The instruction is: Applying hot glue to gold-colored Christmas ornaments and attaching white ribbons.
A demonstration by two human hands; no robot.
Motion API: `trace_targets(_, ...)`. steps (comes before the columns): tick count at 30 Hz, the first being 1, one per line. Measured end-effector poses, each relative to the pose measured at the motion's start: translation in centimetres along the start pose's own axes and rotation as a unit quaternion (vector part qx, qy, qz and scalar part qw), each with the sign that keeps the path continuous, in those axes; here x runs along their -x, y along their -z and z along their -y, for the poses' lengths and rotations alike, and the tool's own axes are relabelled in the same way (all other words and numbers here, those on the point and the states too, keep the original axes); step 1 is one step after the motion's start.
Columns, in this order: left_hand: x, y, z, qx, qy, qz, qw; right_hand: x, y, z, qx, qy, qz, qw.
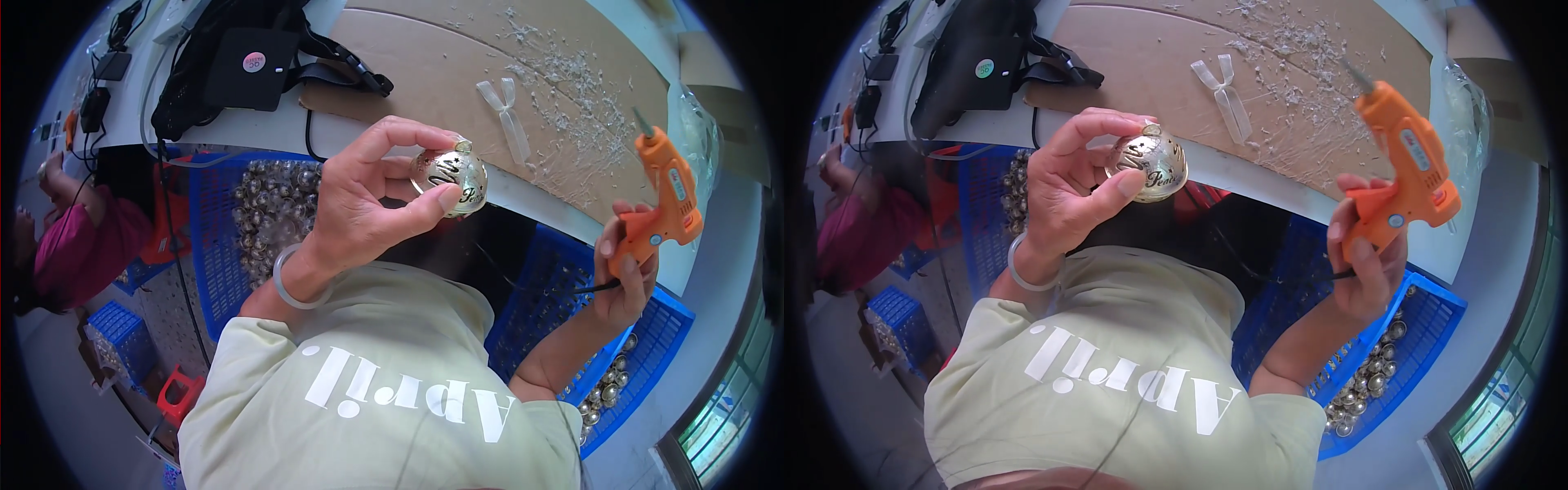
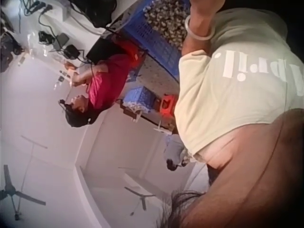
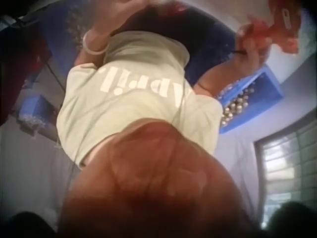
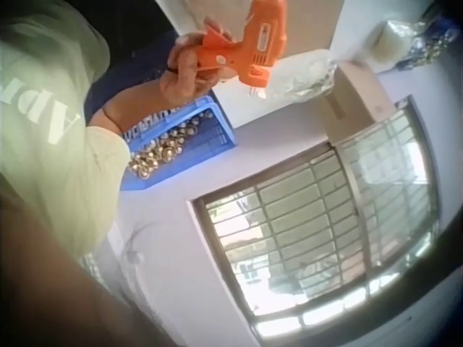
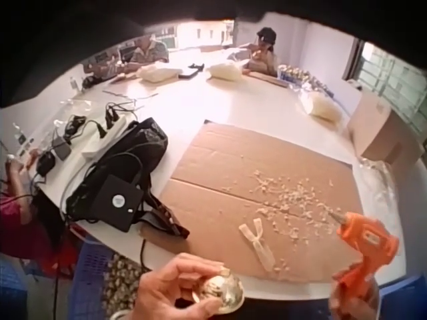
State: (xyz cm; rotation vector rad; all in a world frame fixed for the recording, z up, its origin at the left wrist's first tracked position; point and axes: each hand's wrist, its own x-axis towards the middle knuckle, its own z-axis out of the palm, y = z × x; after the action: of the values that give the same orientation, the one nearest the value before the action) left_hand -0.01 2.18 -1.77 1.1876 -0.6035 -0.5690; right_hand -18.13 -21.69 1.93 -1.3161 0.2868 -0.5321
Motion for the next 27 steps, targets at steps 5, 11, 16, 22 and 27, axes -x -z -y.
trace_targets(5, -0.1, 0.3, 0.0, -0.036, -0.005, 0.010, 0.999, 1.5, -1.4, -1.1, 0.009, -0.063, 0.073, 0.995)
trace_targets(11, -0.2, 0.3, -0.1, -0.063, -0.020, 0.024, 0.998, 2.9, -3.5, -1.7, 0.049, -0.083, 0.054, 0.994)
trace_targets(16, -0.1, 0.0, -0.1, -0.066, -0.029, 0.034, 0.997, 3.2, -4.1, -1.8, 0.054, -0.083, 0.033, 0.995)
trace_targets(22, -0.2, -0.4, -0.1, -0.054, -0.040, 0.016, 0.998, 3.3, -4.4, -1.9, 0.056, -0.083, 0.024, 0.995)
trace_targets(27, -0.1, -0.3, -0.1, -0.056, -0.038, 0.014, 0.998, 3.5, -4.4, -1.9, 0.060, -0.082, 0.030, 0.994)
